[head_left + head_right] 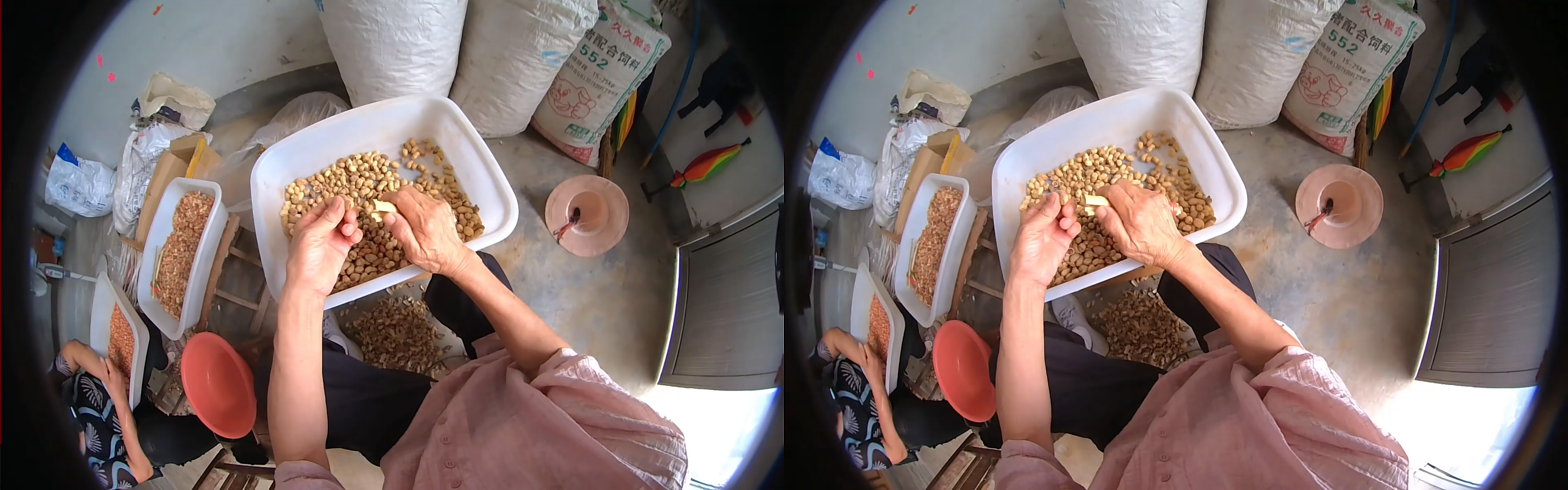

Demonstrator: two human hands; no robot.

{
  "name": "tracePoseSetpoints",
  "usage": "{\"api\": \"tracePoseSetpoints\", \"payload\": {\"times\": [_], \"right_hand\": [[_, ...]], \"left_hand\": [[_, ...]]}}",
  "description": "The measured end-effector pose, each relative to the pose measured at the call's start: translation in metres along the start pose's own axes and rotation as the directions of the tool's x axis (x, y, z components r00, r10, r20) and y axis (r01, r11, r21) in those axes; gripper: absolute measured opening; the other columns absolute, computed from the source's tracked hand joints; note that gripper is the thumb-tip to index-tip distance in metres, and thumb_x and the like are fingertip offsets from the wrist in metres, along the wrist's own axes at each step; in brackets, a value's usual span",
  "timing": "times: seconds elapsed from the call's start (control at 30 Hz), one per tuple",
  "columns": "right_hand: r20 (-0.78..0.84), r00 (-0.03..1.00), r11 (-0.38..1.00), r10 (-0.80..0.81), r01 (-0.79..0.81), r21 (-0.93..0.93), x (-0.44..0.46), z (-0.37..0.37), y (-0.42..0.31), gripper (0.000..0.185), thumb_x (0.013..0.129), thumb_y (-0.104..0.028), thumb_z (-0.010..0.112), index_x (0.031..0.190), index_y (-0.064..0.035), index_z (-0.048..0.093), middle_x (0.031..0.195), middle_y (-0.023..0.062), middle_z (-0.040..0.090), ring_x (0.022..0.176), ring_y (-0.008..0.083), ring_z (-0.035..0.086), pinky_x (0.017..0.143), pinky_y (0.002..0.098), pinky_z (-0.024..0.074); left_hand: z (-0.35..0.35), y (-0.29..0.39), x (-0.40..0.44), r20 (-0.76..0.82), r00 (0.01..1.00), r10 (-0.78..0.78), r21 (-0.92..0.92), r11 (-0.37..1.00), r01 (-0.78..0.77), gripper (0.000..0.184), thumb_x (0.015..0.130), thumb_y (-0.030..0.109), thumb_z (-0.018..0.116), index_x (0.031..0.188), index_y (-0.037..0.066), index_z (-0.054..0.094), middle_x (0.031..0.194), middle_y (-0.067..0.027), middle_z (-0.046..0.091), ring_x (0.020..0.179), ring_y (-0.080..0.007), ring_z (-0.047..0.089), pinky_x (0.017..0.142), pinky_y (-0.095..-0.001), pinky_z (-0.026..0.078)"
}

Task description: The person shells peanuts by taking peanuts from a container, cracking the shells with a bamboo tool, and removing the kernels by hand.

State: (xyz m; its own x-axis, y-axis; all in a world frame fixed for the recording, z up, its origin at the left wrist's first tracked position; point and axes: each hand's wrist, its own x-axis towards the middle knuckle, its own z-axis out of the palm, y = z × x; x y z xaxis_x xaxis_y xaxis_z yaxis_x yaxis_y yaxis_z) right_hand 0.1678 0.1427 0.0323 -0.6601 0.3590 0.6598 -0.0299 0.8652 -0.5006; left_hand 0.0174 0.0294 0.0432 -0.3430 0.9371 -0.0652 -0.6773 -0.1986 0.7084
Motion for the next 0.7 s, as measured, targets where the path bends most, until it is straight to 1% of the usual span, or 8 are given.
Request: {"api": "tracePoseSetpoints", "payload": {"times": [0.13, 0.23, 0.33, 0.43, 0.53, 0.63, 0.7], "right_hand": [[0.048, 0.998, 1.0, 0.026, -0.026, 0.005, 0.0, -0.001, -0.002, 0.026, 0.087, -0.027, 0.059, 0.098, -0.0027, 0.055, 0.077, 0.014, 0.054, 0.067, 0.033, 0.058, 0.057, 0.0412, 0.0465], [0.033, 0.996, 0.996, 0.088, -0.088, -0.013, -0.003, 0.005, 0.002, 0.029, 0.089, -0.031, 0.056, 0.094, -0.0028, 0.054, 0.072, 0.0146, 0.055, 0.065, 0.0341, 0.058, 0.056, 0.0426, 0.0465], [0.076, 0.992, 0.995, 0.099, -0.099, -0.007, -0.003, 0.005, 0.006, 0.031, 0.091, -0.033, 0.054, 0.092, -0.0023, 0.052, 0.068, 0.0155, 0.055, 0.065, 0.0347, 0.059, 0.055, 0.0436, 0.0468], [0.079, 0.987, 0.99, 0.141, -0.141, -0.012, -0.001, 0.004, 0.003, 0.03, 0.091, -0.032, 0.053, 0.091, -0.0015, 0.05, 0.065, 0.0158, 0.055, 0.064, 0.0346, 0.06, 0.056, 0.0437, 0.0471], [0.069, 0.988, 0.99, 0.138, -0.134, -0.051, -0.001, 0.006, 0.002, 0.028, 0.092, -0.03, 0.052, 0.089, -0.0018, 0.049, 0.064, 0.0157, 0.055, 0.062, 0.035, 0.059, 0.055, 0.0435, 0.0471], [0.051, 0.994, 0.994, 0.092, -0.089, -0.059, -0.001, 0.007, 0.002, 0.027, 0.092, -0.029, 0.052, 0.085, -0.0027, 0.047, 0.063, 0.0154, 0.054, 0.061, 0.0347, 0.059, 0.055, 0.0434, 0.047], [0.067, 0.993, 0.993, 0.097, -0.093, -0.067, -0.003, 0.008, 0.005, 0.027, 0.092, -0.029, 0.053, 0.091, -0.0025, 0.049, 0.065, 0.0159, 0.056, 0.062, 0.0346, 0.059, 0.054, 0.0429, 0.0462]], "left_hand": [[0.007, -0.005, 0.002, -0.045, 0.999, -0.022, 0.015, 1.0, 0.023, 0.013, 0.092, 0.017, 0.059, 0.093, 0.004, 0.059, 0.079, -0.0036, 0.055, 0.067, -0.0103, 0.048, 0.064, -0.0258, 0.041], [0.005, -0.008, 0.006, 0.029, 0.998, -0.056, 0.05, 0.997, 0.054, 0.014, 0.092, 0.018, 0.059, 0.092, 0.004, 0.059, 0.078, -0.0027, 0.054, 0.067, -0.01, 0.047, 0.063, -0.0257, 0.041], [0.007, -0.012, 0.008, -0.022, 0.999, -0.048, 0.1, 0.994, 0.05, 0.014, 0.093, 0.018, 0.058, 0.091, 0.004, 0.059, 0.077, -0.002, 0.054, 0.067, -0.0098, 0.047, 0.062, -0.0254, 0.041], [0.008, -0.012, 0.008, -0.026, 0.999, -0.022, 0.13, 0.991, 0.025, 0.014, 0.092, 0.018, 0.058, 0.091, 0.004, 0.059, 0.075, -0.0018, 0.053, 0.067, -0.0096, 0.047, 0.062, -0.025, 0.041], [0.01, -0.013, 0.006, -0.041, 0.999, -0.018, 0.14, 0.99, 0.023, 0.014, 0.092, 0.017, 0.059, 0.092, 0.004, 0.059, 0.075, -0.0017, 0.053, 0.066, -0.0094, 0.047, 0.061, -0.0248, 0.041], [0.01, -0.013, 0.005, -0.061, 0.998, -0.034, 0.124, 0.991, 0.041, 0.014, 0.092, 0.017, 0.059, 0.092, 0.004, 0.059, 0.075, -0.0017, 0.053, 0.066, -0.0093, 0.047, 0.061, -0.0242, 0.041], [0.01, -0.013, 0.005, -0.063, 0.997, -0.034, 0.114, 0.993, 0.041, 0.013, 0.092, 0.017, 0.059, 0.091, 0.004, 0.059, 0.075, -0.0017, 0.053, 0.066, -0.0093, 0.047, 0.061, -0.0237, 0.041]]}}
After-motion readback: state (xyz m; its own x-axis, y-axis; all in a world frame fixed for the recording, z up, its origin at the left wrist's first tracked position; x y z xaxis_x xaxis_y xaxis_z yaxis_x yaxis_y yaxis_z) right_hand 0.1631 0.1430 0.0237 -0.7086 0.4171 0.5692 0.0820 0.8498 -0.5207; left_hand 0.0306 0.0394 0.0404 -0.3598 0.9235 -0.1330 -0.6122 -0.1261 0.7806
